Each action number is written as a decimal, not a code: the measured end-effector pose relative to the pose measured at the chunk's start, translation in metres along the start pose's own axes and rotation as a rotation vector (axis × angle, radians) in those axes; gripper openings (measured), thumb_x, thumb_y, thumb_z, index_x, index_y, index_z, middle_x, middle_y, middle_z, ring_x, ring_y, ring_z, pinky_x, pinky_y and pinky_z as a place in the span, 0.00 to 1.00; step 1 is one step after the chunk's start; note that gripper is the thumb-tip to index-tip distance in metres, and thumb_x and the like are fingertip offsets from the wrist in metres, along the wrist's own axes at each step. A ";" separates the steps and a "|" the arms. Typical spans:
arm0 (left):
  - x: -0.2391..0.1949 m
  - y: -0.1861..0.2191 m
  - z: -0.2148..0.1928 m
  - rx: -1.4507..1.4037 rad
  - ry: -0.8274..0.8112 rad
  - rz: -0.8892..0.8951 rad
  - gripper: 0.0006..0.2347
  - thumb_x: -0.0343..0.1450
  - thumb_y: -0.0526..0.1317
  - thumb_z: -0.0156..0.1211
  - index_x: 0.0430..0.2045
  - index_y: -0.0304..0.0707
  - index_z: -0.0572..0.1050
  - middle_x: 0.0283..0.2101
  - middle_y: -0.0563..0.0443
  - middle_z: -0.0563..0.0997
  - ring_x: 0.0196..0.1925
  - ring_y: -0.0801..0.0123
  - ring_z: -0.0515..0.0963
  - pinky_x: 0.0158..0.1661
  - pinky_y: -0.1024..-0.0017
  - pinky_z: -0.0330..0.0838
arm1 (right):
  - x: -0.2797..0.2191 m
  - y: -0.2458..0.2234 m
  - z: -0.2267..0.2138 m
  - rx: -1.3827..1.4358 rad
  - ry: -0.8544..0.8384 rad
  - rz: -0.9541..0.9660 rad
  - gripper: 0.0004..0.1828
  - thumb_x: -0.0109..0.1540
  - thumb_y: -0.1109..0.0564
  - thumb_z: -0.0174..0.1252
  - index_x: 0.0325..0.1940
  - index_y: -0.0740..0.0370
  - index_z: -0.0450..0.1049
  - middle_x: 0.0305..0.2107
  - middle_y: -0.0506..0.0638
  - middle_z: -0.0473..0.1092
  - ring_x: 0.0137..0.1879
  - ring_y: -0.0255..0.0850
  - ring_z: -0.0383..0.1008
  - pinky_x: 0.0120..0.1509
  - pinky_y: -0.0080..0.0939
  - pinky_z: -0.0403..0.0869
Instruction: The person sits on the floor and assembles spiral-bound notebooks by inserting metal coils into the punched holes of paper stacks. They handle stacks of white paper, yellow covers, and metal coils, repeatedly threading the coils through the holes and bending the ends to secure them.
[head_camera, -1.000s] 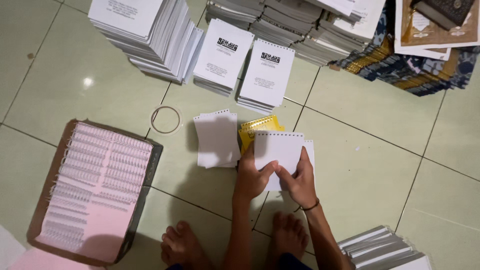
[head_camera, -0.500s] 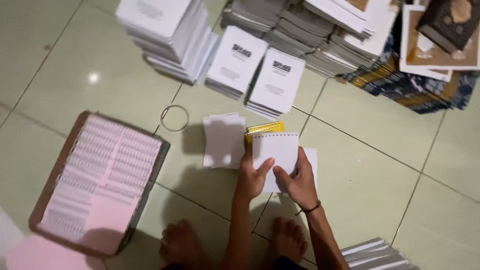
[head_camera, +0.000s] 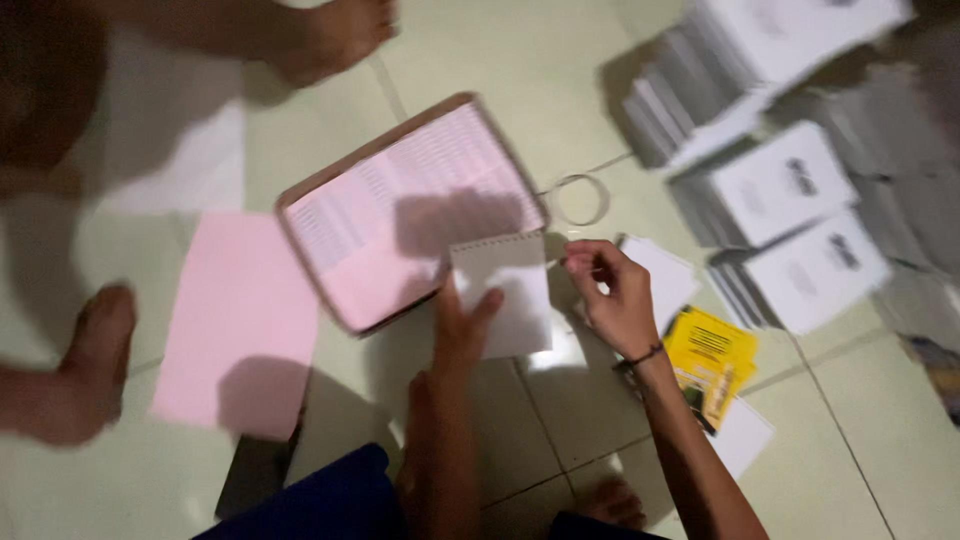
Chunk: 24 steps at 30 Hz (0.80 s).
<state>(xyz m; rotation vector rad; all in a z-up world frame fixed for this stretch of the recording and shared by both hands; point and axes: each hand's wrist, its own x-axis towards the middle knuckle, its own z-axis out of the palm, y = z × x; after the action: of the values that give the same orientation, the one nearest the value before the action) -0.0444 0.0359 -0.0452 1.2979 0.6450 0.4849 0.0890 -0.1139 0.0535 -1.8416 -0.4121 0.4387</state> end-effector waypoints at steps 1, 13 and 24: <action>0.001 -0.023 -0.036 0.003 0.044 -0.002 0.47 0.62 0.52 0.77 0.73 0.34 0.54 0.75 0.34 0.56 0.77 0.49 0.55 0.73 0.46 0.39 | 0.008 0.000 0.023 0.004 -0.043 -0.003 0.11 0.66 0.61 0.61 0.53 0.66 0.78 0.32 0.57 0.76 0.39 0.43 0.76 0.48 0.44 0.77; -0.032 0.081 -0.160 0.103 0.700 0.192 0.30 0.70 0.42 0.69 0.66 0.35 0.64 0.58 0.41 0.73 0.59 0.62 0.73 0.63 0.56 0.65 | 0.045 0.046 0.220 -0.570 -0.092 -0.339 0.16 0.58 0.46 0.68 0.35 0.62 0.77 0.25 0.53 0.69 0.35 0.51 0.76 0.42 0.51 0.79; -0.012 0.065 -0.134 0.111 0.655 0.118 0.28 0.71 0.41 0.70 0.64 0.34 0.65 0.54 0.37 0.74 0.55 0.58 0.75 0.56 0.54 0.71 | 0.045 0.063 0.232 -0.620 -0.100 -0.427 0.11 0.56 0.54 0.69 0.31 0.63 0.76 0.23 0.52 0.69 0.33 0.50 0.77 0.37 0.46 0.78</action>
<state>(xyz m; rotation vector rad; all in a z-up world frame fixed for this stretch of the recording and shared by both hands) -0.1429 0.1386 0.0014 1.2823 1.1522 1.0017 0.0179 0.0799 -0.0779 -2.2437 -1.0787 0.1061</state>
